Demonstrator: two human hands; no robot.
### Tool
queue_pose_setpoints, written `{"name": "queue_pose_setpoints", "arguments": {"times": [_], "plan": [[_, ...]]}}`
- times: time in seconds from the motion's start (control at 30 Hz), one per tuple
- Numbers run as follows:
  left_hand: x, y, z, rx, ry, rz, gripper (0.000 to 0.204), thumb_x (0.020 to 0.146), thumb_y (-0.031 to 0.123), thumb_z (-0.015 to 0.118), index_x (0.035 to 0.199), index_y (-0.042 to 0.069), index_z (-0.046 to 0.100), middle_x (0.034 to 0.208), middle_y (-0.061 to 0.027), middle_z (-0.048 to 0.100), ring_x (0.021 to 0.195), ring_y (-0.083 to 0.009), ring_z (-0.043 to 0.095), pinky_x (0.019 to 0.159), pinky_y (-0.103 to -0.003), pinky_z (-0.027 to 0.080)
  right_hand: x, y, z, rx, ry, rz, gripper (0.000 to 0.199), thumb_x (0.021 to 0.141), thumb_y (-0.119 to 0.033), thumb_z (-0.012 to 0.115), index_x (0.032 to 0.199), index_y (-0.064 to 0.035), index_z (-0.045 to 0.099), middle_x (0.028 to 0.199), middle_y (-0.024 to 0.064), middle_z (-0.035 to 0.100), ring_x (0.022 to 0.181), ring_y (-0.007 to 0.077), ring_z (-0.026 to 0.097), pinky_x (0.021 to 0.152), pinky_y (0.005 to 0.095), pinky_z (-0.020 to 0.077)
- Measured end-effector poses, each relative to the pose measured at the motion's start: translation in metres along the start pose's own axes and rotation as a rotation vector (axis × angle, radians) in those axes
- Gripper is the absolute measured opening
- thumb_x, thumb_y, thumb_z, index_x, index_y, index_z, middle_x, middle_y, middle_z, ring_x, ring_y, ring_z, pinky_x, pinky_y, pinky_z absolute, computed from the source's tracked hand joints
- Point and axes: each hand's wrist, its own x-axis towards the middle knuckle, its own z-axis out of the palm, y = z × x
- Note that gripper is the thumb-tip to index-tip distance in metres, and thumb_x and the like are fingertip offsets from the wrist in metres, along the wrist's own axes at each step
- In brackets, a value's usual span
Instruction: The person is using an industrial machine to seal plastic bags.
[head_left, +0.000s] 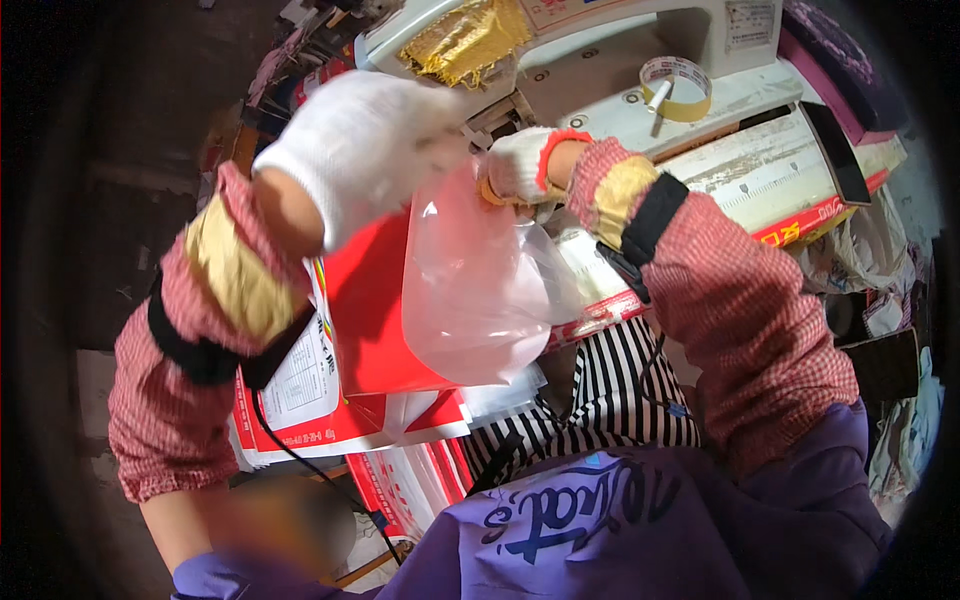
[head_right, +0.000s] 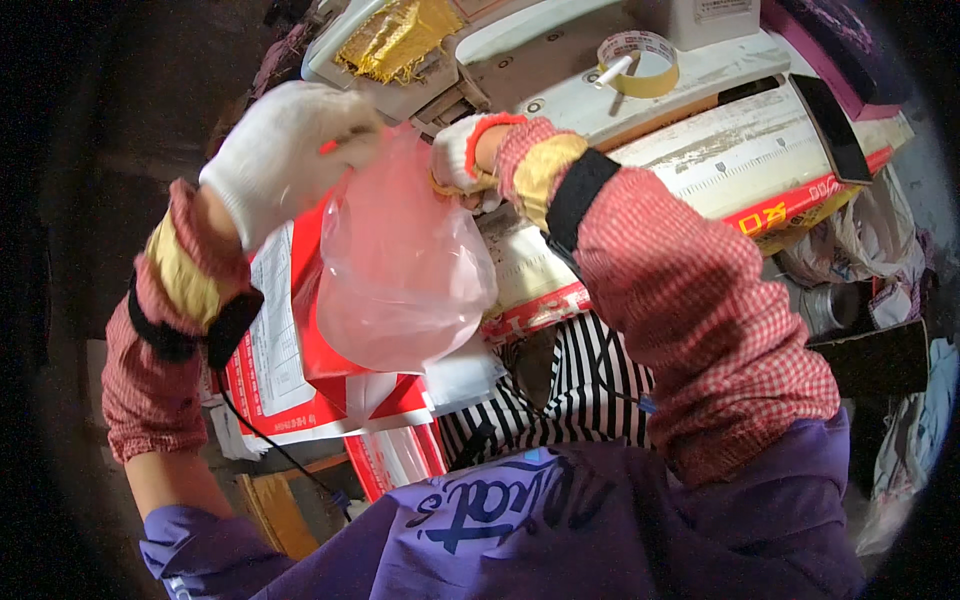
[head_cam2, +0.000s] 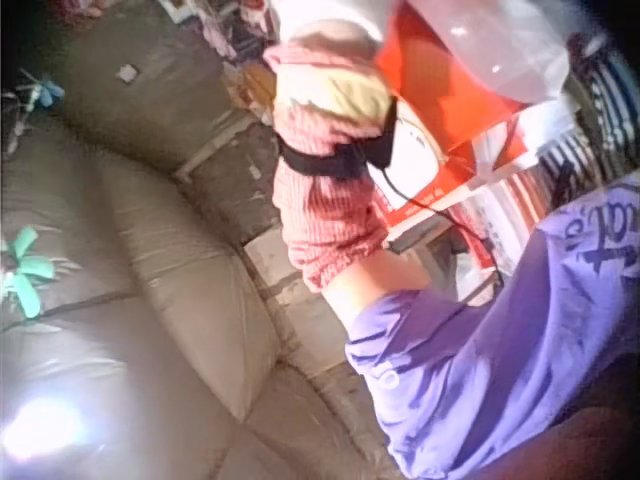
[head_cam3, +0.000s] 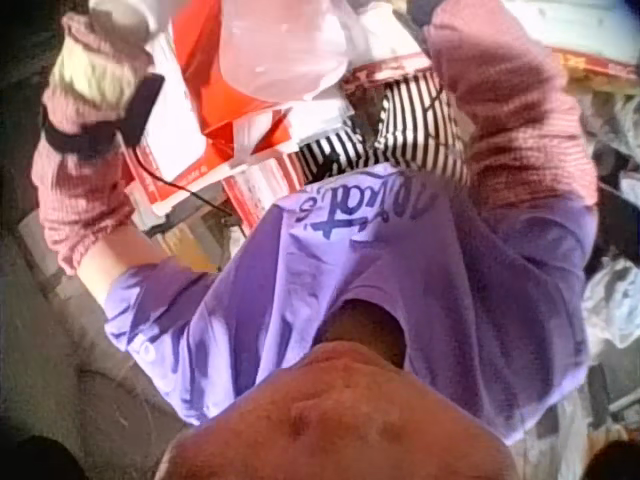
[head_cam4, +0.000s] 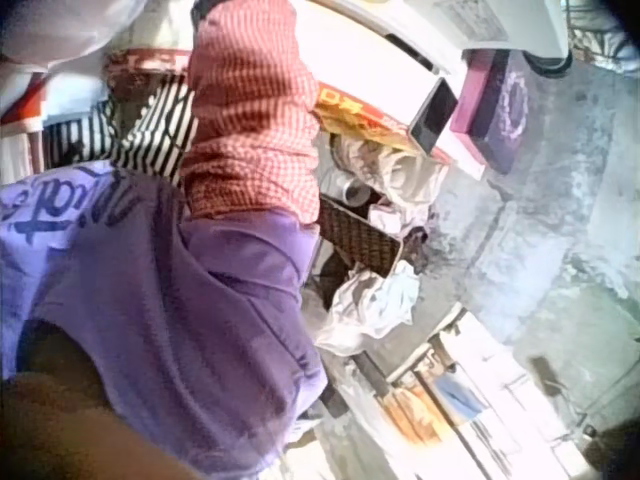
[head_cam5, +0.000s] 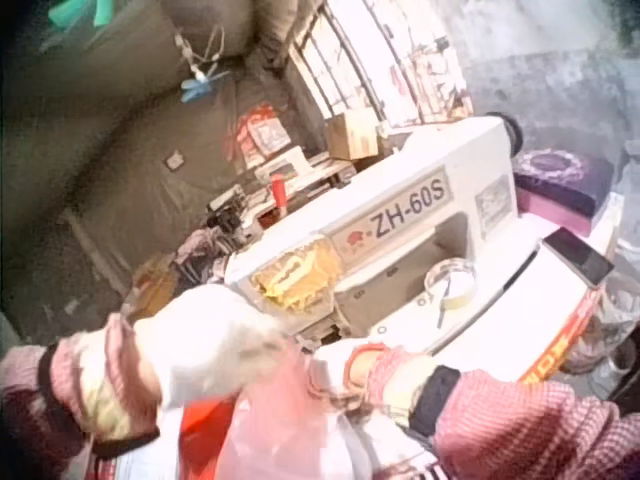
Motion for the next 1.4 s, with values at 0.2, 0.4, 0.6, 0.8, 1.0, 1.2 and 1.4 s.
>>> {"name": "queue_pose_setpoints", "arguments": {"times": [0.2,0.4,0.6,0.8,1.0,1.2,1.4], "plan": [[-0.014,0.056,0.002,-0.450,-0.806,0.342,0.018,0.074,0.015,0.055,0.089,0.005,0.056,0.078,-0.0131,0.059,0.072,-0.0230,0.057,0.063,-0.038,0.047,0.006,-0.012,-0.001,-0.111,-0.069,-0.025,0.016,0.072,-0.018,0.054,0.077,-0.0064,0.065,0.060,0.0075,0.062,0.051,0.0182,0.056,0.049,0.0346,0.0435],[-0.027,0.045,-0.045,-0.833,-0.838,-0.477,0.028,0.086,0.030,0.052,0.094,0.005,0.062,0.071,-0.0091,0.062,0.068,-0.0185,0.061,0.062,-0.032,0.049,-0.007,-0.023,0.006,-0.175,-0.031,-0.025,0.018,0.072,-0.015,0.052,0.073,0.0004,0.063,0.056,0.0095,0.060,0.049,0.0175,0.059,0.048,0.0318,0.0457],[-0.077,0.116,-0.037,0.313,-1.664,-0.244,0.030,0.075,0.036,0.053,0.085,0.011,0.067,0.080,-0.0084,0.064,0.075,-0.0279,0.062,0.067,-0.039,0.049,0.036,0.005,0.025,-0.399,0.037,-0.001,0.021,0.071,-0.016,0.052,0.079,0.0003,0.062,0.067,0.0116,0.063,0.057,0.0214,0.061,0.051,0.0335,0.0481],[-0.032,0.203,0.016,0.107,-1.371,0.487,0.013,0.065,0.011,0.062,0.075,0.007,0.068,0.070,-0.0087,0.064,0.066,-0.0273,0.062,0.056,-0.038,0.051,-0.027,-0.004,0.117,-0.163,0.394,-0.140,0.022,0.070,-0.020,0.050,0.084,-0.0046,0.059,0.081,0.0141,0.062,0.067,0.0308,0.058,0.060,0.0382,0.0464],[-0.004,0.163,-0.020,0.381,-1.476,0.147,0.013,0.067,0.021,0.062,0.077,0.014,0.068,0.069,-0.0062,0.063,0.066,-0.0242,0.063,0.055,-0.036,0.050,-0.111,-0.020,0.162,-0.452,1.024,0.052,0.024,0.075,-0.016,0.049,0.095,-0.0099,0.059,0.061,0.0032,0.054,0.050,0.0180,0.056,0.033,0.0324,0.0357],[-0.037,0.116,0.008,0.397,-1.516,0.296,0.016,0.064,0.023,0.062,0.079,0.018,0.067,0.071,-0.0036,0.064,0.069,-0.0218,0.063,0.058,-0.034,0.050,-0.089,-0.041,0.118,0.247,0.396,0.187,0.036,0.087,-0.016,0.034,0.116,-0.0006,0.046,0.079,0.0136,0.062,0.071,0.0274,0.062,0.056,0.0392,0.0497],[-0.060,0.092,0.129,2.311,0.376,-1.934,0.053,0.075,0.021,0.062,0.115,-0.008,0.043,0.099,-0.0238,0.056,0.096,-0.0343,0.056,0.073,-0.045,0.049,-0.005,-0.030,0.119,-0.616,0.721,0.096,0.015,0.074,-0.015,0.052,0.076,-0.0044,0.063,0.064,0.0103,0.059,0.057,0.0223,0.058,0.048,0.0358,0.0450]]}}
